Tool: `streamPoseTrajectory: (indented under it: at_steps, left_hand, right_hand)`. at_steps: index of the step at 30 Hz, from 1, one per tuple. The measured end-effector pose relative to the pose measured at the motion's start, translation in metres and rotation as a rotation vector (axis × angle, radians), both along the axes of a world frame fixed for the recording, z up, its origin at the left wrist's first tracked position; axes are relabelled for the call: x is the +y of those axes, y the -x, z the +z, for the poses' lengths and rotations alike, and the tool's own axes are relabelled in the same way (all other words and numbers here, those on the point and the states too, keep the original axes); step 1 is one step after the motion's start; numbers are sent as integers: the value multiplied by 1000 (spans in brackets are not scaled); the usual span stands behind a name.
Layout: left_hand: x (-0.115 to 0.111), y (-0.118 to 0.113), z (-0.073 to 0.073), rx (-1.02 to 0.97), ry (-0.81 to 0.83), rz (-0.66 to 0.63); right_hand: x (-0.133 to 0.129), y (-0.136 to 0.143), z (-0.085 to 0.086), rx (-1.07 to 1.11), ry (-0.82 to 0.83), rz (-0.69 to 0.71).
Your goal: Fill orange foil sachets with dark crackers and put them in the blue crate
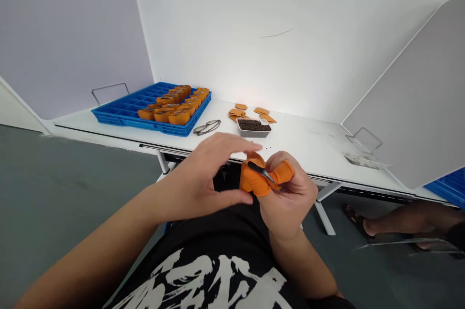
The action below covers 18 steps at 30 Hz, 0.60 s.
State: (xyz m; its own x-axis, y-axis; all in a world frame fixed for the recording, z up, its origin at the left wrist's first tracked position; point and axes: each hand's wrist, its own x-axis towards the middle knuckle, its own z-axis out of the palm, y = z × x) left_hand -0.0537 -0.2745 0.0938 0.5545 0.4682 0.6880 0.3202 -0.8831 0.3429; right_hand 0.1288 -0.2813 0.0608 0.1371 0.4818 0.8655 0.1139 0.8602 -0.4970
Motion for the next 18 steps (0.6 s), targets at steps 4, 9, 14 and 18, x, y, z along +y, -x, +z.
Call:
streamPoseTrajectory:
  at_steps: [4,9,14,18]
  left_hand:
    - [-4,-16,-3,42,154,-145]
    - [0,-31,-17,-96,257,-252]
    - [5,-37,-36,-251,250,-221]
    - [5,-35,-49,-396,271,-192]
  right_hand:
    - [0,0,-1,-31,53,55]
    - [4,-3,-6,-43,-8,36]
    - [11,7,-12,-40,-93,16]
    - [12,17,-13,-3,-123,45]
